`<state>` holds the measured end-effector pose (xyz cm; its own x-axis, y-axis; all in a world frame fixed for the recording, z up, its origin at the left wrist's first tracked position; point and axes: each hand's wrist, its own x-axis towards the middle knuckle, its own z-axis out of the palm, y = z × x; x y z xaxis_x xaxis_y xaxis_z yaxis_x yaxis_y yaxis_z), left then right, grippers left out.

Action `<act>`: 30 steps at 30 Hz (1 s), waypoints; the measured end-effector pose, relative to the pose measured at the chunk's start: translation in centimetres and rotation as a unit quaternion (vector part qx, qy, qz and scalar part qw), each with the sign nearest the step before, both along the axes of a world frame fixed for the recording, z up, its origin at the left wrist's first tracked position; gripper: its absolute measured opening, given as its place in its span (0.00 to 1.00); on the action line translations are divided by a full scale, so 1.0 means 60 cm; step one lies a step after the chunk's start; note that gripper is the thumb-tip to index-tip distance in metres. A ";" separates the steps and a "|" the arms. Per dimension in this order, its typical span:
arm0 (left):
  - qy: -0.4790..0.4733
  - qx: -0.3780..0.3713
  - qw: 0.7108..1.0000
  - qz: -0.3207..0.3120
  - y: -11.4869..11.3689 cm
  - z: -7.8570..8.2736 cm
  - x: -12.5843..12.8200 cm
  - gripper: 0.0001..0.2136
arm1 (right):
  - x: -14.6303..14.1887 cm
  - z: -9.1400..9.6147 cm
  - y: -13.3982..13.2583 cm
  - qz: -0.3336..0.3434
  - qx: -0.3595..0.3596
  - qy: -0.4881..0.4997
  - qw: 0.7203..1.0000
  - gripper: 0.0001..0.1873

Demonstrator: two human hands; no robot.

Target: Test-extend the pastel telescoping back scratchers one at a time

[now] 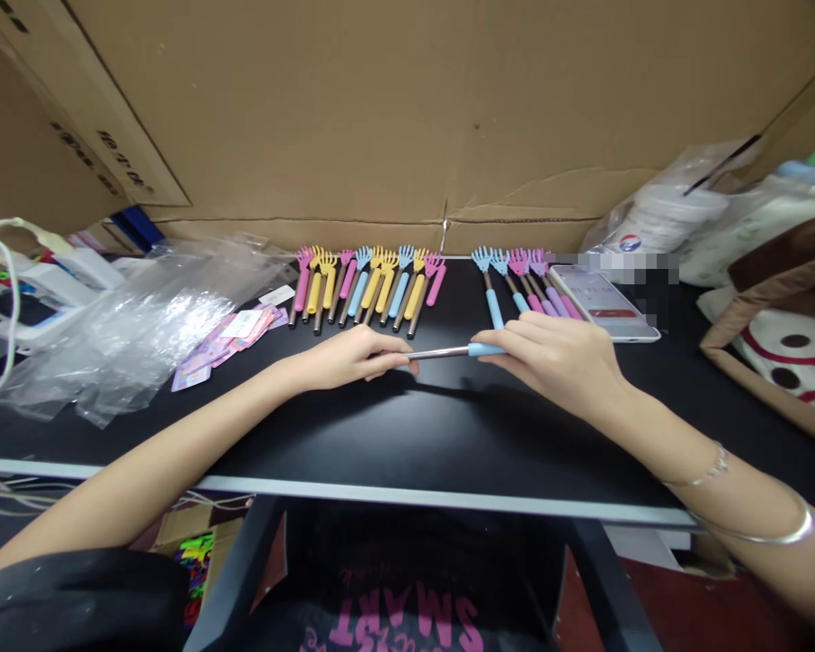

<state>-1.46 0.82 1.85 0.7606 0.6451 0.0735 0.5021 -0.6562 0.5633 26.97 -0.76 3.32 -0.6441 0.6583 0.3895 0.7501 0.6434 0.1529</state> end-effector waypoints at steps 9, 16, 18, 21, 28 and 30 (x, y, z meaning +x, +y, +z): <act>0.031 0.263 0.959 0.098 -0.004 -0.011 -0.001 0.16 | -0.001 -0.006 0.005 -0.009 0.007 0.008 1.000 0.25; 0.069 0.529 0.841 0.094 -0.010 -0.005 0.002 0.14 | 0.000 -0.014 0.013 -0.002 -0.190 0.058 0.980 0.22; 0.076 0.556 0.824 0.078 -0.012 -0.001 0.004 0.13 | 0.000 -0.008 0.014 0.016 -0.272 0.071 0.959 0.22; 0.094 0.590 0.801 0.047 -0.016 0.006 0.003 0.11 | -0.001 -0.003 0.015 0.050 -0.373 0.096 0.922 0.24; 0.107 0.609 0.785 0.042 -0.014 0.005 0.000 0.12 | -0.003 -0.009 0.014 0.017 -0.317 0.071 0.945 0.22; 0.093 0.573 0.812 0.056 -0.010 -0.001 0.001 0.13 | -0.004 -0.011 0.012 -0.017 -0.253 0.035 0.967 0.20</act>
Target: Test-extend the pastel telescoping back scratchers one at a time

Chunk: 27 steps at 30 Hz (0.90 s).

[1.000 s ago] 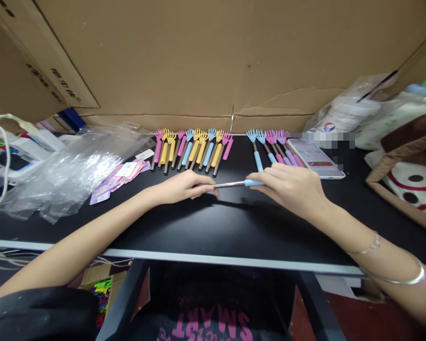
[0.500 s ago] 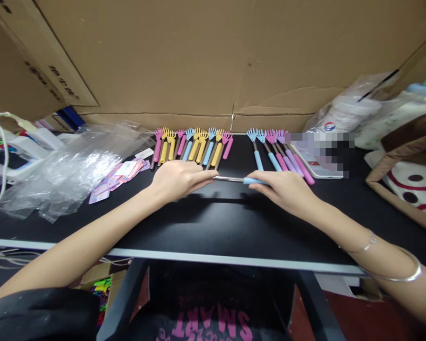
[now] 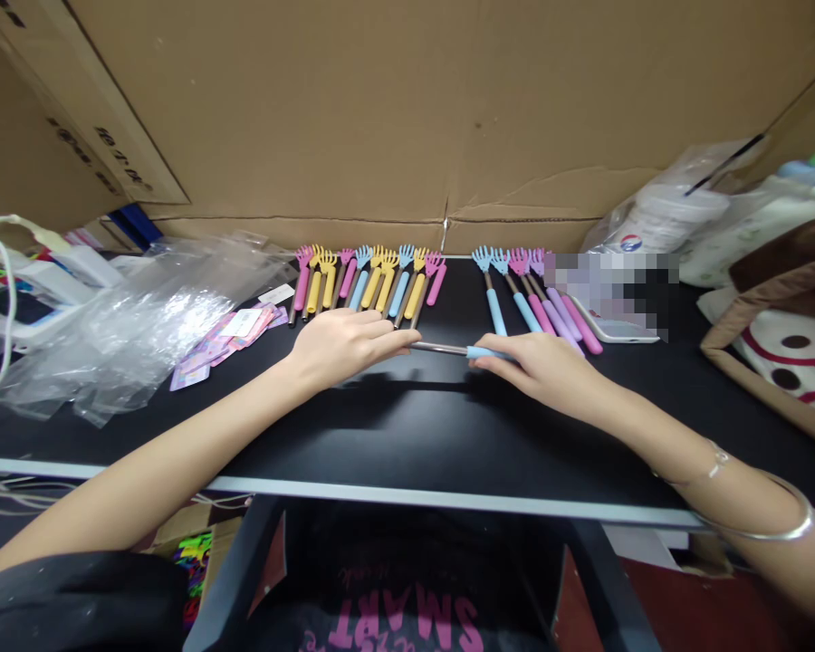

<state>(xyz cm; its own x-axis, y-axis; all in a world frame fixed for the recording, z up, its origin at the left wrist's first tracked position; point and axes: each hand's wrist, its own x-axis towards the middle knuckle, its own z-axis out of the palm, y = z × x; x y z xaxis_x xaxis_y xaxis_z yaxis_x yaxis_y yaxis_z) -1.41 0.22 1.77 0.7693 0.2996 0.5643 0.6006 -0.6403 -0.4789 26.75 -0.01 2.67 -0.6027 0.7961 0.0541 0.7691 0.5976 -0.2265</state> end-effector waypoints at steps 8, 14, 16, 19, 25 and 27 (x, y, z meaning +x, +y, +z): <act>-0.065 -0.316 0.946 0.032 0.006 -0.017 0.004 0.18 | 0.003 -0.017 -0.003 0.025 0.242 -0.044 0.969 0.19; -0.105 -0.606 0.787 -0.043 0.004 0.002 0.008 0.18 | 0.005 -0.004 -0.007 0.084 0.382 -0.047 0.919 0.18; -0.111 -0.641 0.757 -0.066 0.003 0.007 0.009 0.19 | 0.006 0.002 -0.008 0.097 0.404 -0.054 0.908 0.16; -0.121 -0.635 0.760 -0.066 0.001 0.008 0.011 0.18 | 0.007 0.008 -0.008 0.101 0.423 -0.062 0.898 0.16; -0.147 -0.465 0.873 -0.004 0.000 -0.008 0.012 0.16 | 0.006 0.003 -0.003 0.080 0.428 -0.049 0.899 0.16; -0.141 -0.360 0.922 0.016 0.000 -0.013 0.010 0.15 | 0.006 -0.003 -0.001 0.059 0.395 -0.033 0.916 0.18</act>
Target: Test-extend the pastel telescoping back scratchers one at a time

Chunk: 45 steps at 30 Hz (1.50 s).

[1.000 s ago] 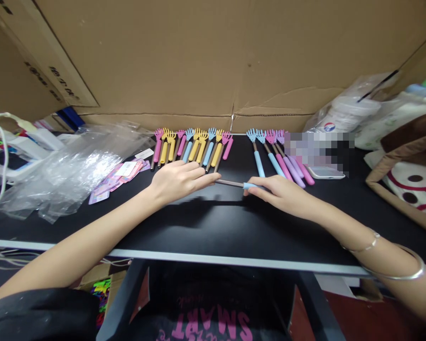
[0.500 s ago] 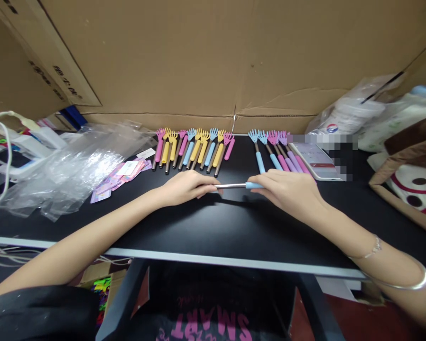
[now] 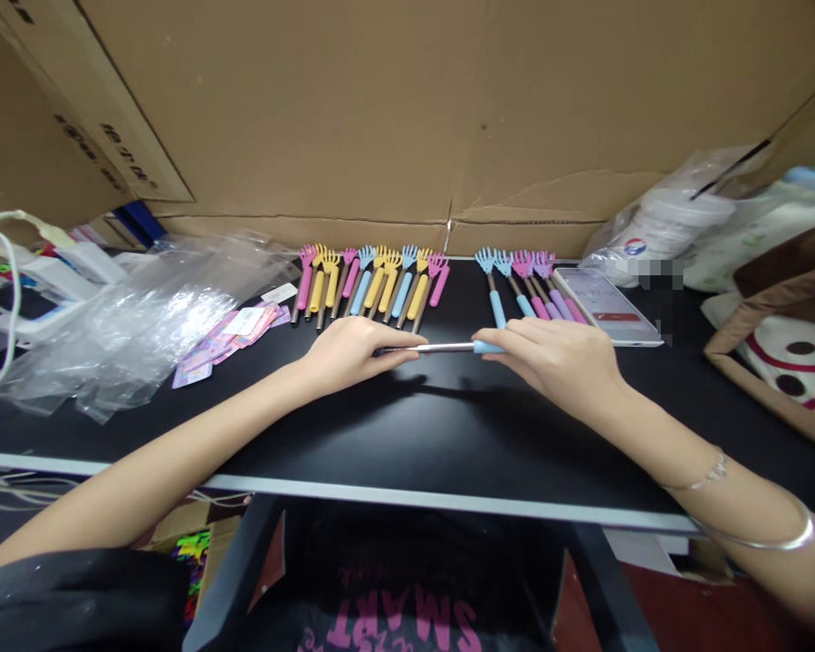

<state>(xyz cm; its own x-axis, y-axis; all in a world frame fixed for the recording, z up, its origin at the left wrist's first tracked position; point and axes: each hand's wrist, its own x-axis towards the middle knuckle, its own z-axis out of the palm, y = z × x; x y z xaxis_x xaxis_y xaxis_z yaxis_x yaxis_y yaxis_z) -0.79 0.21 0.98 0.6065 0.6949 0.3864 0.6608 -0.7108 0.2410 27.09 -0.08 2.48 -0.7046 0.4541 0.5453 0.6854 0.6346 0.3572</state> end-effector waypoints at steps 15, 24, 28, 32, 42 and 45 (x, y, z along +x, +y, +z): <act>0.122 0.401 0.907 -0.043 -0.006 0.007 0.003 0.11 | -0.009 0.004 -0.002 -0.012 -0.521 0.045 0.852 0.26; 0.104 0.364 0.925 -0.029 -0.002 0.008 -0.004 0.10 | -0.011 -0.009 -0.009 -0.093 -0.274 -0.009 0.957 0.20; 0.057 0.217 0.974 -0.025 -0.002 -0.003 -0.004 0.14 | -0.006 -0.008 -0.011 -0.058 -0.160 0.003 0.985 0.21; 0.006 -0.067 0.997 -0.040 -0.003 -0.002 0.003 0.17 | -0.003 -0.003 -0.014 -0.032 -0.076 -0.010 0.997 0.21; -0.004 -0.244 0.967 -0.069 -0.001 0.022 0.003 0.17 | -0.004 0.000 -0.006 0.004 -0.030 -0.013 0.999 0.17; 0.044 -0.169 0.984 -0.029 -0.002 0.023 0.001 0.14 | -0.004 -0.001 -0.003 -0.013 -0.062 0.009 0.998 0.16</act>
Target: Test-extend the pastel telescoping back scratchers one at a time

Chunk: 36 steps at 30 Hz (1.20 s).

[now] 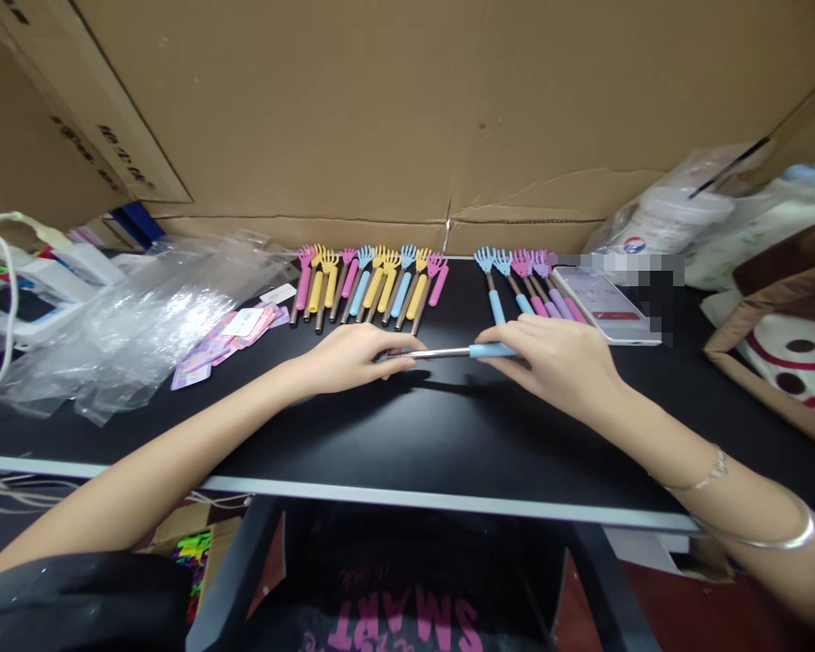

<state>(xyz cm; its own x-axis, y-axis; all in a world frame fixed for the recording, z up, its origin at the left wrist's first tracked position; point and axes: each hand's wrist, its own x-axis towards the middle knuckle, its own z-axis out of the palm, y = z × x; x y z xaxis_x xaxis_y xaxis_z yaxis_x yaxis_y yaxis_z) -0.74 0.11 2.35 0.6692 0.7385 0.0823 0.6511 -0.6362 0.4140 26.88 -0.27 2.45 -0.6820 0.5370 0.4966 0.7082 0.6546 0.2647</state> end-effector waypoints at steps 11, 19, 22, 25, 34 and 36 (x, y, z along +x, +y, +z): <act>0.101 0.200 0.973 0.051 0.012 0.004 -0.029 0.14 | 0.030 0.012 0.023 -0.037 -0.082 0.022 0.996 0.16; 0.031 0.349 0.936 0.017 0.013 -0.007 -0.031 0.14 | 0.029 0.003 0.028 -0.036 -0.154 0.035 0.987 0.19; 0.041 0.405 0.913 0.001 0.011 -0.004 -0.030 0.13 | 0.025 0.005 0.027 -0.045 -0.241 0.033 0.969 0.19; 0.054 0.435 0.899 -0.015 0.010 -0.001 -0.029 0.13 | 0.022 0.010 0.025 -0.036 -0.349 0.021 0.936 0.20; 0.101 0.502 0.858 -0.032 0.007 0.003 -0.028 0.13 | 0.023 0.005 0.030 0.035 -0.446 0.051 0.893 0.23; 0.086 0.519 0.849 -0.043 0.009 0.001 -0.028 0.13 | 0.023 0.004 0.029 0.007 -0.405 0.040 0.913 0.22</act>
